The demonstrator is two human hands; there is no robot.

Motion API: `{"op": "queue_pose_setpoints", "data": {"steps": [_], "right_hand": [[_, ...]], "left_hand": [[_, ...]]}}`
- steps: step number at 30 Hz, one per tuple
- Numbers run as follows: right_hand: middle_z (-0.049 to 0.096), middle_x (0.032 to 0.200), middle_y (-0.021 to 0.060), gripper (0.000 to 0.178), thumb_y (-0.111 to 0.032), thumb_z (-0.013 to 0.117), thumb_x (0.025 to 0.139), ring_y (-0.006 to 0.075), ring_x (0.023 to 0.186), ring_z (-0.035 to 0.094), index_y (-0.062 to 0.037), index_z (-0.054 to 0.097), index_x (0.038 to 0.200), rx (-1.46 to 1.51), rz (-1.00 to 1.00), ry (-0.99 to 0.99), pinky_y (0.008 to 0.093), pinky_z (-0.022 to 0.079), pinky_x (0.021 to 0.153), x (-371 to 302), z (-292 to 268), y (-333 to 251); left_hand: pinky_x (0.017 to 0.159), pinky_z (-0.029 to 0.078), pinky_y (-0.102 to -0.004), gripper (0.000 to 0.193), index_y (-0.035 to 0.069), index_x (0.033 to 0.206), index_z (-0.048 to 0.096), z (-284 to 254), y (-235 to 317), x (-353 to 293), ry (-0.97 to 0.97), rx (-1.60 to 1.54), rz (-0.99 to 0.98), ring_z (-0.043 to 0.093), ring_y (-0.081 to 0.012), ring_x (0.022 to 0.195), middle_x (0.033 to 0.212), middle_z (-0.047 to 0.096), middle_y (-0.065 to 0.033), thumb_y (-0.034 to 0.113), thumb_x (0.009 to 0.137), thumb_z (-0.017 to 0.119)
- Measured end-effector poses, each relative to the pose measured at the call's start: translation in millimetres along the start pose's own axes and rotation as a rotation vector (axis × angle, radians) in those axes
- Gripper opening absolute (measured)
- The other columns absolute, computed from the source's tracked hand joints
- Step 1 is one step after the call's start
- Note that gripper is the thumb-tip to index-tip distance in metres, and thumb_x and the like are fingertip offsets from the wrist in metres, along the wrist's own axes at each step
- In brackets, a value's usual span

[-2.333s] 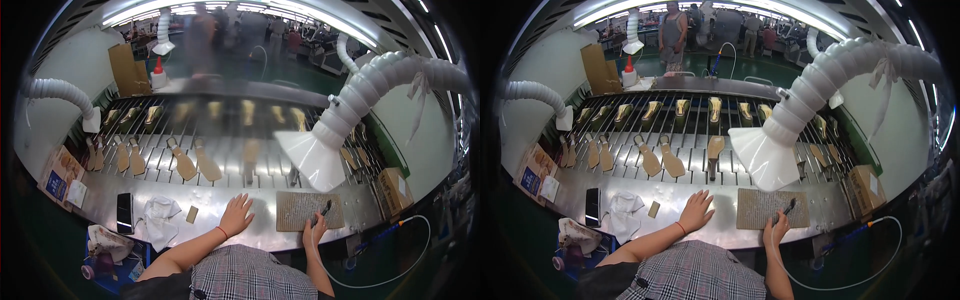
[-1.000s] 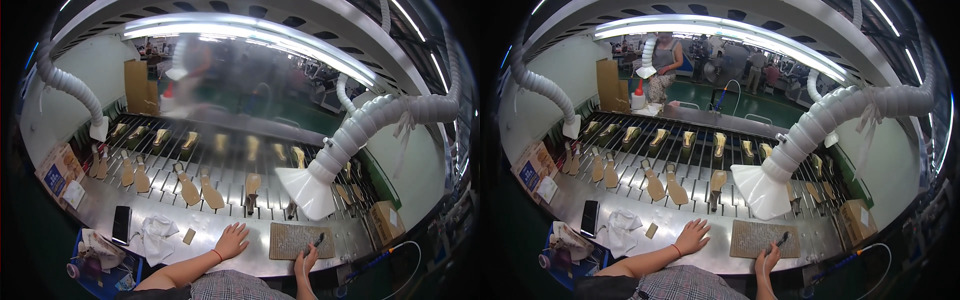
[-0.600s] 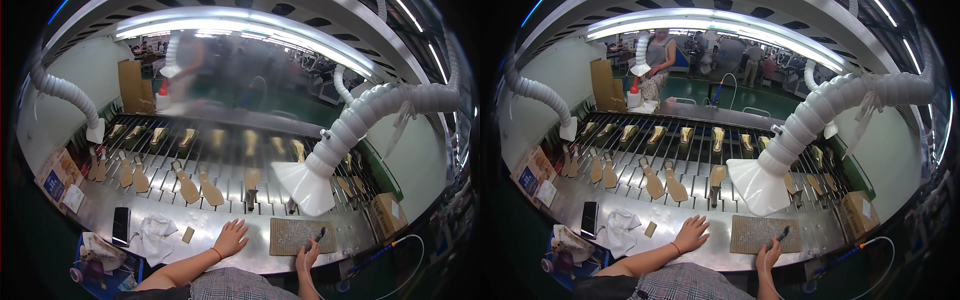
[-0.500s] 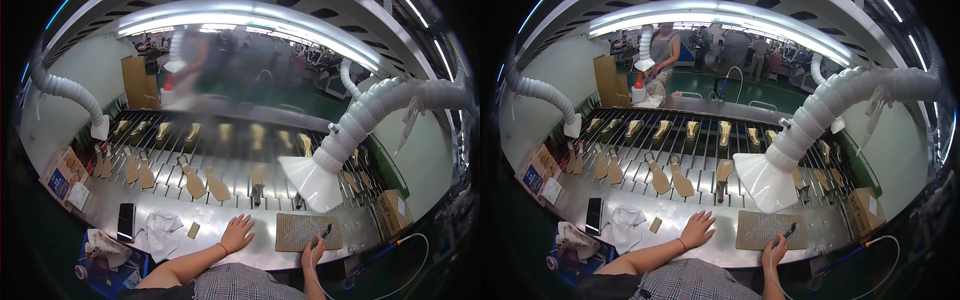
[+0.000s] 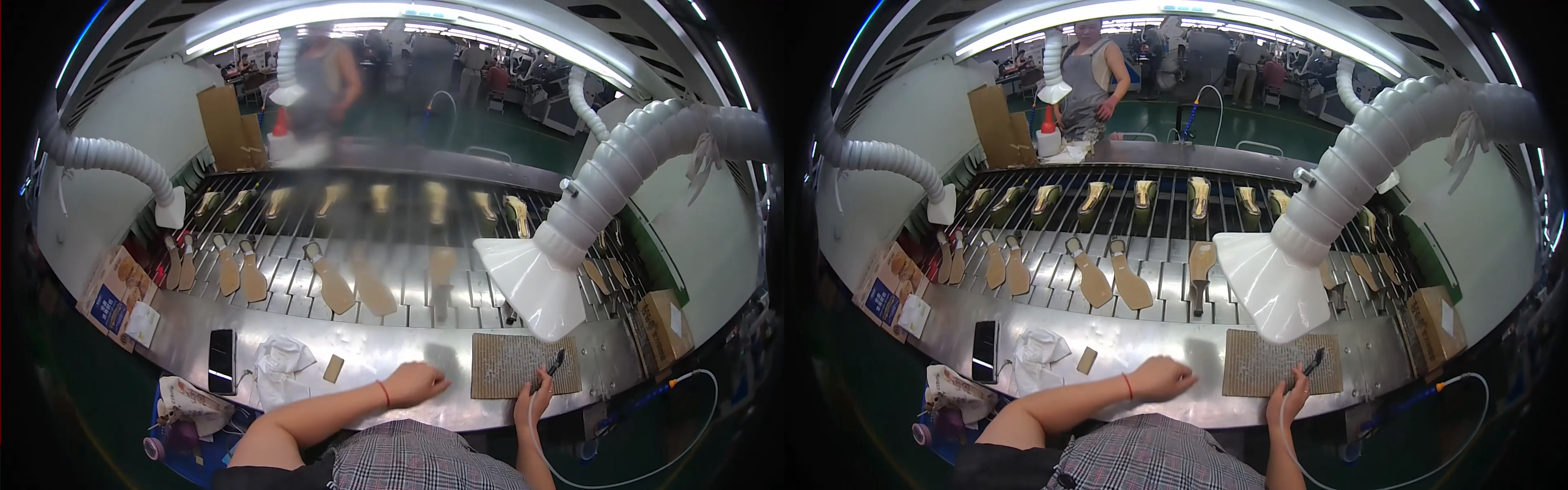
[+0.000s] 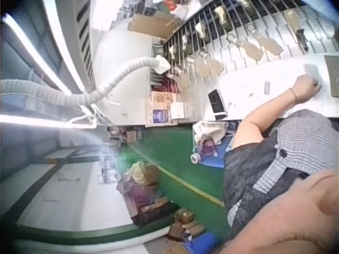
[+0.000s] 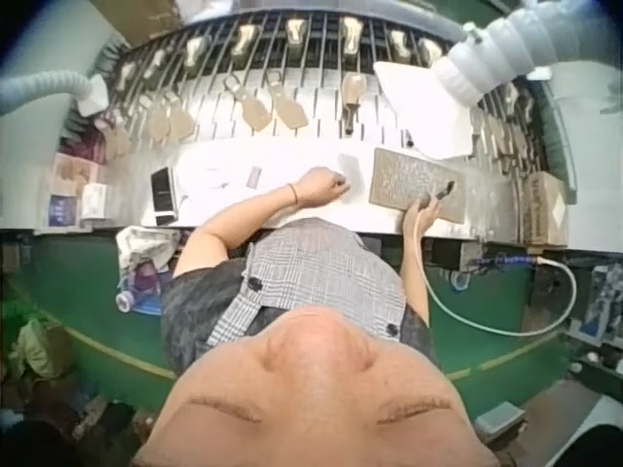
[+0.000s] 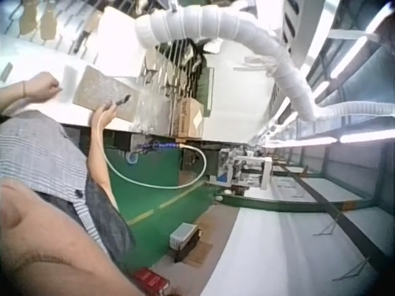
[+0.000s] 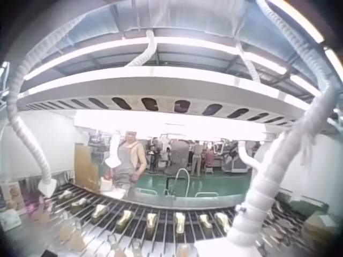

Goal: The recorder uses a brush to apply white adhesive to the heel and edges of shoe soles before placing them on a conveyor belt.

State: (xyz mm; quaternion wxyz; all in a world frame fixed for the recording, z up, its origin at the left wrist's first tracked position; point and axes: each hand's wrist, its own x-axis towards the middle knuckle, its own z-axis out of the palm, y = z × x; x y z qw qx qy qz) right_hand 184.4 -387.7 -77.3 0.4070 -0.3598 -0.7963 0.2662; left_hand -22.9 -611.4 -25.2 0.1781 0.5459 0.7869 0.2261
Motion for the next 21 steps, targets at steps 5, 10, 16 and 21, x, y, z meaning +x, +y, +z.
{"op": "queue_pose_setpoints", "data": {"steps": [5,10,16,21], "right_hand": [[0.053,0.135,0.0219,0.04,0.006,0.057,0.078,0.0374,0.123,0.048,0.0008,0.051,0.117,-0.036,-0.006,0.001,0.044,0.033,0.108,-1.9,0.9,-0.8],[0.054,0.134,0.0217,0.042,0.004,0.058,0.078,0.0388,0.119,0.046,0.0003,0.052,0.119,-0.064,-0.048,-0.004,0.0452,0.033,0.106,-3.8,2.7,3.0],[0.054,0.133,0.0219,0.041,0.004,0.058,0.077,0.0388,0.119,0.047,0.0008,0.052,0.118,-0.039,-0.018,0.028,0.0449,0.033,0.106,-4.1,2.4,4.6],[0.055,0.131,0.0231,0.041,0.005,0.057,0.078,0.0392,0.119,0.048,0.0013,0.052,0.118,-0.093,-0.085,0.051,0.0459,0.032,0.106,-5.2,3.9,5.9]], "left_hand": [[0.055,0.05,-0.0421,0.032,0.008,0.071,0.061,46.4,3.6,-51.7,0.337,0.016,0.164,0.062,-0.0306,0.063,0.066,0.061,-0.0101,0.031,0.093,0.059],[0.053,0.048,-0.0419,0.032,0.008,0.068,0.059,46.8,-2.0,-43.3,0.435,-0.04,0.174,0.061,-0.0295,0.06,0.063,0.059,-0.0095,0.029,0.092,0.061],[0.054,0.048,-0.041,0.03,0.008,0.071,0.06,51.0,-2.6,-46.5,0.382,0.01,0.163,0.062,-0.0295,0.062,0.067,0.061,-0.0088,0.029,0.092,0.061],[0.054,0.048,-0.0404,0.031,0.006,0.068,0.06,48.4,-2.8,-47.7,0.397,-0.005,0.145,0.06,-0.0307,0.06,0.064,0.059,-0.0105,0.027,0.091,0.062]]}}
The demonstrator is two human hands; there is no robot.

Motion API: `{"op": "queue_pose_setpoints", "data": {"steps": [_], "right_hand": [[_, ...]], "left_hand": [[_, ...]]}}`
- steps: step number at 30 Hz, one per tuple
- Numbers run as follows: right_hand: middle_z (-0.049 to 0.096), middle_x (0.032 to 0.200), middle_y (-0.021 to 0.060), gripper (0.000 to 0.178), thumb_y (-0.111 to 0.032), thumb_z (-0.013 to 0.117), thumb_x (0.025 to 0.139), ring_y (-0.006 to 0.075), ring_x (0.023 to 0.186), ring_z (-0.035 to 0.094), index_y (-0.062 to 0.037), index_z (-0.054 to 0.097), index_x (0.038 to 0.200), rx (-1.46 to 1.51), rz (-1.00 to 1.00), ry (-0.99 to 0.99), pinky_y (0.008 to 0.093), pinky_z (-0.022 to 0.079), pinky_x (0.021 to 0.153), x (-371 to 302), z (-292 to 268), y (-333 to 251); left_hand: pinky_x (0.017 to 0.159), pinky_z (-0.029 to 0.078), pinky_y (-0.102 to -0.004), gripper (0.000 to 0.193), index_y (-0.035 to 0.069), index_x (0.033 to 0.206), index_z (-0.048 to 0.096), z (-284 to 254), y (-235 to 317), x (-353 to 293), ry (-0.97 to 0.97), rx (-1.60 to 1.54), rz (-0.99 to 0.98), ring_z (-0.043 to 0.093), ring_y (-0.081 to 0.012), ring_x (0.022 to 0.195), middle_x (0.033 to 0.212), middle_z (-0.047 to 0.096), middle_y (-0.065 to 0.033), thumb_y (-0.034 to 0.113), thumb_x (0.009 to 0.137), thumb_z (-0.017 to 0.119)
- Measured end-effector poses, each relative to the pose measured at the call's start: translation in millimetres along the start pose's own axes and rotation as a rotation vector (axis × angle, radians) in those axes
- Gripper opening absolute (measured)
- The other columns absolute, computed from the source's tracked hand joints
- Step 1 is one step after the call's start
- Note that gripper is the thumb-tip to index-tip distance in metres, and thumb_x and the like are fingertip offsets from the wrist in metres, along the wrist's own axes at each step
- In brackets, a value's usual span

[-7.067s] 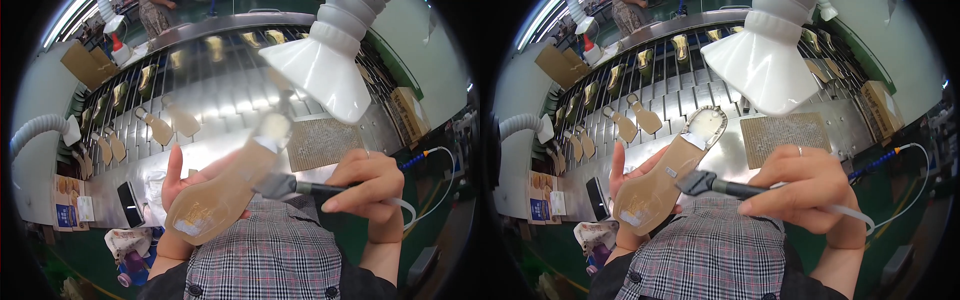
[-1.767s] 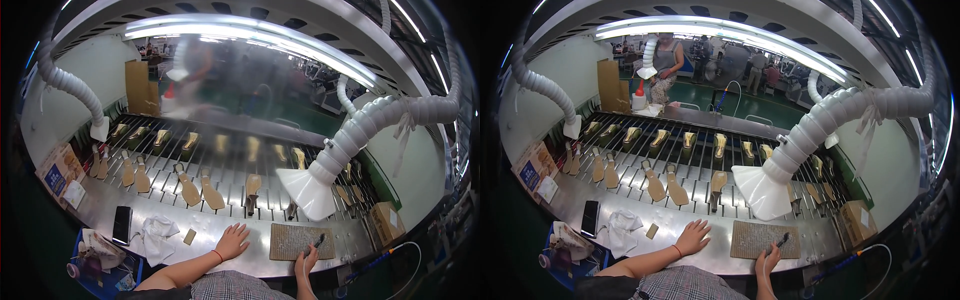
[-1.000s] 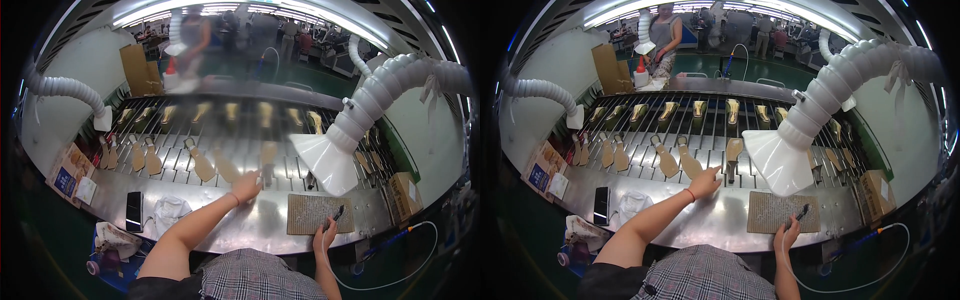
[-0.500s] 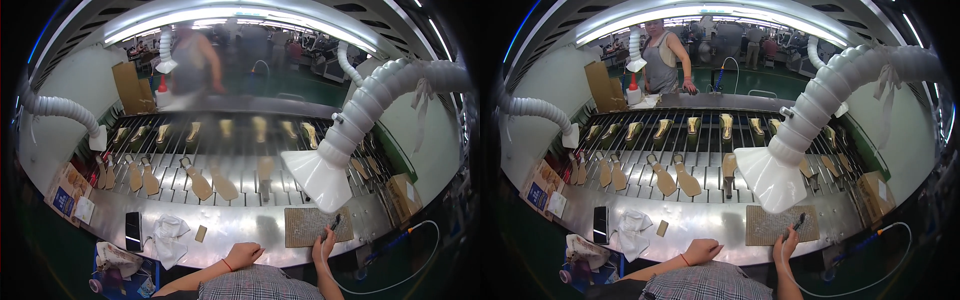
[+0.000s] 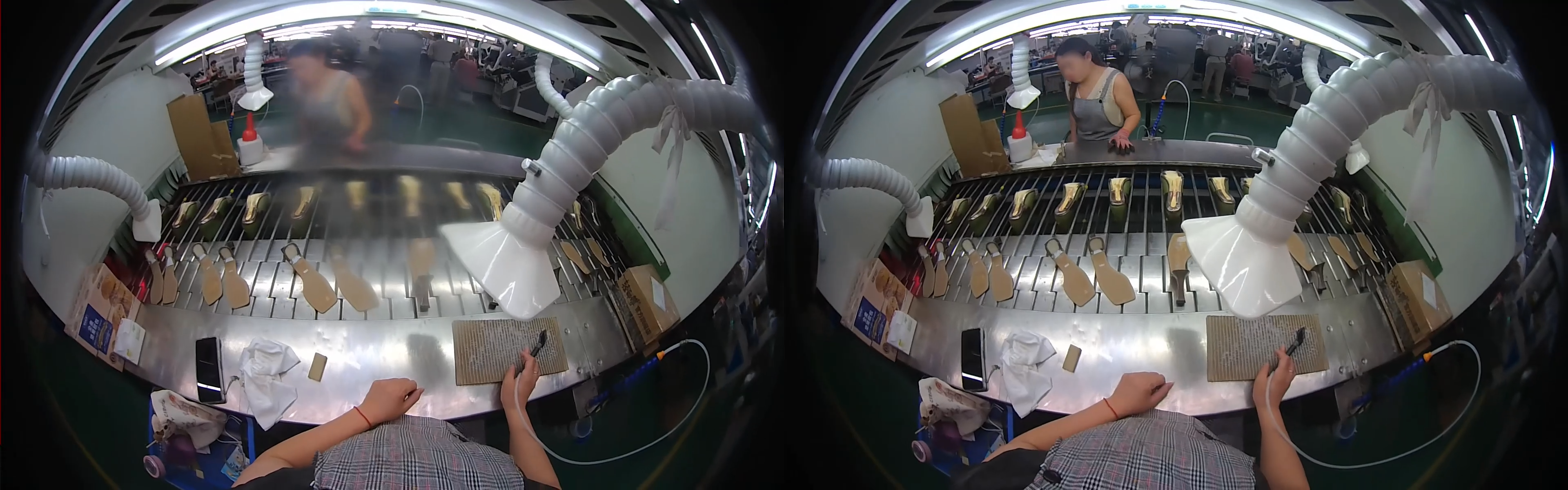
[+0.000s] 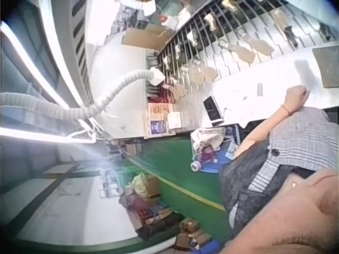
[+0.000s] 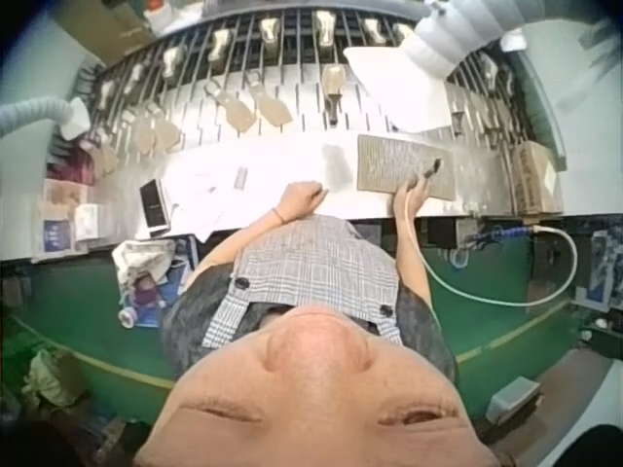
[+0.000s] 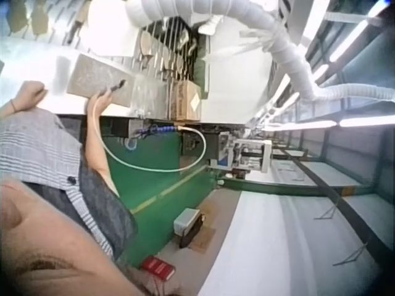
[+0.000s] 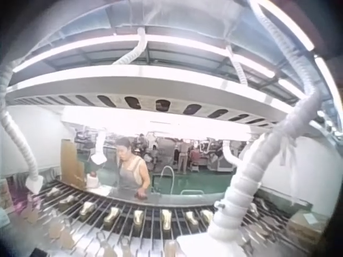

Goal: The recorder uses a brush to apply white adhesive to the heel and edges of shoe soles before placing them on a conveyor belt.

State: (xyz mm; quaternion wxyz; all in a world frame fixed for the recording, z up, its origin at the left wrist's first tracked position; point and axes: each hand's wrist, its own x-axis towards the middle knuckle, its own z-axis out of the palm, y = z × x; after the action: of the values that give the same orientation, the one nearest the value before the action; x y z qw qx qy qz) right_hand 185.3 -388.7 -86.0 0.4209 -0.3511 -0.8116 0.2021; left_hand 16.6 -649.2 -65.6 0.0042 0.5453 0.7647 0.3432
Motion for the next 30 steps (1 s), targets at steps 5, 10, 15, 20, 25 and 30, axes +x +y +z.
{"op": "queue_pose_setpoints", "data": {"steps": [5,10,15,20,25,30], "right_hand": [[0.055,0.132,0.0222,0.044,0.004,0.058,0.077,0.0381,0.119,0.048,0.0004,0.052,0.12,0.016,0.023,-0.015,0.0448,0.032,0.106,-1.0,1.6,2.1],[0.055,0.133,0.0206,0.044,0.003,0.059,0.076,0.0377,0.119,0.048,-0.0005,0.052,0.12,0.02,0.004,0.018,0.0447,0.032,0.106,-1.9,1.9,1.4],[0.055,0.133,0.0205,0.044,0.003,0.059,0.077,0.0381,0.119,0.048,-0.0006,0.052,0.12,0.009,0.01,0.016,0.045,0.033,0.106,-2.0,1.8,-0.4],[0.055,0.133,0.0206,0.043,0.003,0.059,0.077,0.0383,0.119,0.048,-0.0006,0.052,0.119,0.024,0.016,0.012,0.0449,0.033,0.106,-1.3,1.4,-2.1],[0.055,0.134,0.0208,0.043,0.003,0.059,0.078,0.0379,0.119,0.048,0.0,0.052,0.12,0.03,0.004,0.015,0.0443,0.033,0.106,-1.9,0.3,-4.0],[0.055,0.134,0.0208,0.044,0.004,0.058,0.078,0.0377,0.12,0.048,0.0005,0.052,0.121,0.014,0.014,0.003,0.044,0.033,0.106,-2.6,0.1,-4.9]], "left_hand": [[0.054,0.047,-0.04,0.03,0.006,0.068,0.06,-1.8,1.4,-1.4,0.032,-0.017,0.02,0.06,-0.0306,0.059,0.064,0.059,-0.0106,0.026,0.09,0.062],[0.054,0.048,-0.0408,0.03,0.007,0.07,0.059,-2.3,-0.7,-1.8,0.022,-0.01,0.029,0.061,-0.0302,0.061,0.066,0.06,-0.0097,0.029,0.092,0.061],[0.054,0.048,-0.0407,0.031,0.008,0.07,0.06,-2.0,-1.2,-2.8,0.016,0.006,0.019,0.061,-0.0301,0.061,0.066,0.06,-0.0097,0.03,0.092,0.06],[0.054,0.048,-0.0408,0.031,0.007,0.071,0.061,-2.8,-1.6,-2.8,0.011,-0.016,0.009,0.062,-0.0303,0.061,0.066,0.061,-0.0099,0.03,0.092,0.06],[0.054,0.048,-0.0409,0.031,0.007,0.071,0.061,-3.6,-2.3,-2.9,-0.002,-0.011,0.005,0.061,-0.0307,0.061,0.066,0.061,-0.0102,0.03,0.092,0.06],[0.054,0.048,-0.0416,0.032,0.007,0.071,0.061,-3.6,-3.6,-3.3,-0.014,-0.005,-0.01,0.061,-0.0313,0.061,0.066,0.06,-0.0108,0.03,0.092,0.06]]}}
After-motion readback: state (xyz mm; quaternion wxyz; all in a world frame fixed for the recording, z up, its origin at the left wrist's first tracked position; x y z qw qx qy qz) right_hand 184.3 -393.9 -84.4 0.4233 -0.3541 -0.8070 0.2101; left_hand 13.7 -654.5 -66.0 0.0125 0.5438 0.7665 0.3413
